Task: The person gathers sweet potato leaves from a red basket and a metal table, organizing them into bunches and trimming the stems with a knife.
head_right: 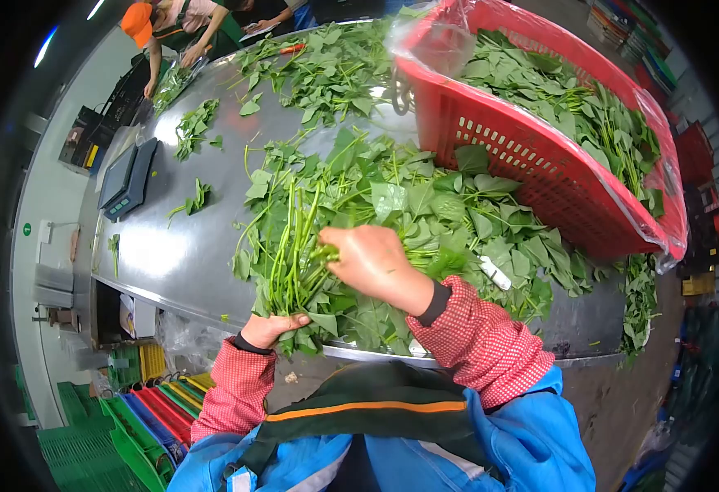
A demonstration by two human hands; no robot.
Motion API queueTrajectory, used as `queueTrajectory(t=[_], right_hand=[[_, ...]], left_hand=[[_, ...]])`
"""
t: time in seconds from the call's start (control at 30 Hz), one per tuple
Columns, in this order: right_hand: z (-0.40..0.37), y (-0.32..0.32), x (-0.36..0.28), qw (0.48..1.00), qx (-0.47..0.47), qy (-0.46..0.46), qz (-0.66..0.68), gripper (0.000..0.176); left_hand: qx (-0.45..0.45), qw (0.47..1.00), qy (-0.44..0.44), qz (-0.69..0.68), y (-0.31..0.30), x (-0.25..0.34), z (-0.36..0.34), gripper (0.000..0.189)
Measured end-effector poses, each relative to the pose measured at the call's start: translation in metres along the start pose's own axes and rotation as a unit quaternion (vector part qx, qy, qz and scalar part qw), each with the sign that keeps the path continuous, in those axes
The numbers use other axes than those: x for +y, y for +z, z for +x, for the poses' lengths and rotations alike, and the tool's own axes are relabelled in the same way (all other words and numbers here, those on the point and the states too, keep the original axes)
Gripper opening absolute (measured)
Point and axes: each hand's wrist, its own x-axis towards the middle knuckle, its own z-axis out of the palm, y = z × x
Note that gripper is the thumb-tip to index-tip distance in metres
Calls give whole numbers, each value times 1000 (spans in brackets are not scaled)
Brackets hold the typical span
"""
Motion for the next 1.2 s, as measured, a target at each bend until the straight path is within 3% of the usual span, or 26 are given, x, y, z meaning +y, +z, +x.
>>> queueTrajectory(t=[0.07,0.1,0.17,0.23,0.3,0.37,0.4,0.43,0.47,0.5,0.6,0.7,0.73,0.87,0.97,1.0,1.1,1.2], right_hand=[[3,2,19,983,111,-5,145,26],[8,-7,26,960,95,14,262,16],[5,-39,27,870,62,135,469,12],[-2,-67,34,781,127,131,597,12],[-9,-92,52,681,154,55,714,11],[-19,-115,57,694,67,3,717,11],[-21,-127,47,858,61,149,488,19],[-17,-117,42,941,1,170,291,35],[-17,-92,55,987,78,89,112,41],[-17,-72,66,985,155,4,-75,48],[-13,-58,41,967,53,103,225,51],[-4,-31,38,869,-49,165,464,44],[2,-19,41,855,-63,135,496,60],[12,2,38,869,-32,79,487,63],[18,10,37,888,14,52,456,56],[20,9,36,889,11,69,453,53],[21,7,27,870,38,138,472,39],[23,12,30,879,110,164,435,23]], left_hand=[[14,1000,-11,-6,-2,-2,-2,62],[21,1000,-18,-9,-3,-4,-4,61],[38,999,-12,-15,-6,-7,-7,61],[63,997,-18,-30,-12,-14,-11,59],[98,993,-40,-53,-23,-20,-17,56],[114,988,-45,-88,-26,-18,-20,52],[120,986,-54,-99,-29,-16,-22,52],[125,984,-64,-111,-30,-15,-24,52],[131,981,-81,-115,-33,-17,-24,56],[125,984,-67,-108,-32,-14,-22,57],[98,989,-50,-97,-24,-15,-17,64],[62,997,-12,-44,-3,-4,-10,64],[31,999,6,-24,-2,-6,-7,64],[-13,998,1,62,10,-12,3,60],[6,977,82,198,8,-29,12,60],[29,930,139,340,13,-23,12,53],[54,790,235,564,19,-15,15,54],[95,792,247,550,30,-4,13,58]])
